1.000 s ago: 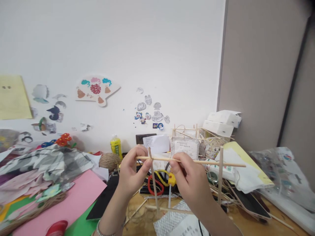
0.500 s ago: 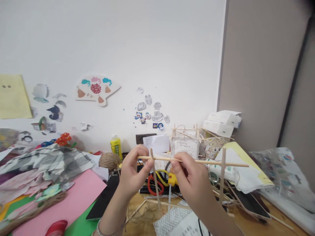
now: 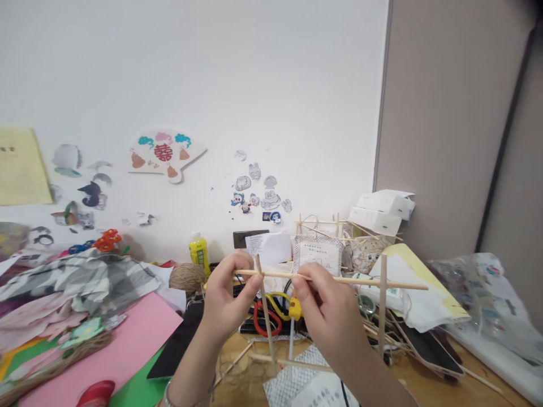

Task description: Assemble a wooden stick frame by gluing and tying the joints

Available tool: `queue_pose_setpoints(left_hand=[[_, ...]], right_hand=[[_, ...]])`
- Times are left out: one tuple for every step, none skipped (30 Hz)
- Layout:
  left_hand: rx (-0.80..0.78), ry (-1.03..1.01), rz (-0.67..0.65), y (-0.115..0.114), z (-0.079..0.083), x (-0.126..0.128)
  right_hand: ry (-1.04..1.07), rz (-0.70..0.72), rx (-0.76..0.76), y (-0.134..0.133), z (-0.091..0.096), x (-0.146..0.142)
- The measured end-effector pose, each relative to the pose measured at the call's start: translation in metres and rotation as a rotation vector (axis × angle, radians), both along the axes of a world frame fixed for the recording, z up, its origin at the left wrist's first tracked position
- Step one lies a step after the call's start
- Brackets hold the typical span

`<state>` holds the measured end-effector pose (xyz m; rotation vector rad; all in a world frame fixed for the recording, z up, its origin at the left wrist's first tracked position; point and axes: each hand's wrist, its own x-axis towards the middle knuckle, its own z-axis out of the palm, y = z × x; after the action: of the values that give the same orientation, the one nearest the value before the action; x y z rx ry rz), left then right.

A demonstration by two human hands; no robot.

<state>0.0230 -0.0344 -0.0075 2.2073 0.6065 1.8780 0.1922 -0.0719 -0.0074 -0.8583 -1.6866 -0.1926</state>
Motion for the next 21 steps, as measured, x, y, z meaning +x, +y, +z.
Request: queue_pose_setpoints(left_hand=[[0.000, -0.002, -0.001, -0.0005, 0.0000, -0.0001], [-0.001, -0.003, -0.003, -0.0011, 0.0003, -0.0001], [-0.001, -0.003, -0.005, -0.0017, 0.0007, 0.0000], [-0.002, 0.000, -0.007, -0.0022, 0.0014, 0.0001], [-0.002, 0.004, -0.007, -0.0027, 0.0021, 0.0004], [-0.005, 0.009, -0.006, -0.0030, 0.0028, 0.0006], [-0.007, 0.014, -0.005, -0.0033, 0.0034, 0.0007], [-0.011, 0.017, -0.001, -0.0034, 0.0038, 0.0008], [-0.015, 0.020, 0.004, -0.0034, 0.0041, 0.0008], [-0.021, 0.022, 0.009, -0.0033, 0.0043, 0.0008], [-0.032, 0.024, 0.012, -0.0032, 0.0043, 0.0007], [-0.047, 0.026, 0.011, -0.0032, 0.0042, 0.0005], [-0.064, 0.028, 0.008, -0.0031, 0.0042, 0.0003], [-0.083, 0.028, 0.002, -0.0030, 0.0041, 0.0000], [-0.101, 0.028, -0.007, -0.0030, 0.0041, -0.0003], [-0.117, 0.028, -0.014, -0.0030, 0.0042, -0.0005], [-0.131, 0.030, -0.018, -0.0031, 0.0043, -0.0008], [-0.144, 0.032, -0.017, -0.0033, 0.0045, -0.0010], [-0.156, 0.034, -0.015, -0.0036, 0.0047, -0.0011], [-0.167, 0.033, -0.012, -0.0039, 0.0050, -0.0012], [-0.177, 0.031, -0.010, -0.0043, 0.0052, -0.0013]], right_hand=[[-0.001, -0.003, 0.003, 0.0001, 0.0000, -0.0002], [-0.002, -0.007, 0.005, 0.0002, 0.0001, -0.0003], [-0.005, -0.011, 0.006, 0.0003, 0.0003, -0.0004], [-0.008, -0.013, 0.010, 0.0004, 0.0006, -0.0004], [-0.010, -0.014, 0.013, 0.0005, 0.0010, -0.0002], [-0.012, -0.014, 0.017, 0.0006, 0.0014, -0.0001], [-0.013, -0.015, 0.021, 0.0005, 0.0018, 0.0002], [-0.012, -0.017, 0.027, 0.0003, 0.0021, 0.0004], [-0.012, -0.021, 0.032, 0.0000, 0.0023, 0.0006], [-0.012, -0.024, 0.035, -0.0005, 0.0024, 0.0007], [-0.012, -0.026, 0.035, -0.0010, 0.0023, 0.0007], [-0.013, -0.027, 0.030, -0.0017, 0.0023, 0.0007], [-0.013, -0.024, 0.022, -0.0024, 0.0022, 0.0007], [-0.010, -0.020, 0.012, -0.0030, 0.0021, 0.0007], [-0.006, -0.015, 0.000, -0.0036, 0.0020, 0.0006], [-0.003, -0.007, -0.010, -0.0040, 0.0019, 0.0006], [0.003, -0.002, -0.018, -0.0043, 0.0018, 0.0005], [0.009, 0.003, -0.025, -0.0045, 0.0018, 0.0004], [0.014, 0.005, -0.029, -0.0045, 0.0017, 0.0003], [0.016, 0.007, -0.032, -0.0045, 0.0016, 0.0002], [0.017, 0.010, -0.035, -0.0043, 0.0014, 0.0000]])
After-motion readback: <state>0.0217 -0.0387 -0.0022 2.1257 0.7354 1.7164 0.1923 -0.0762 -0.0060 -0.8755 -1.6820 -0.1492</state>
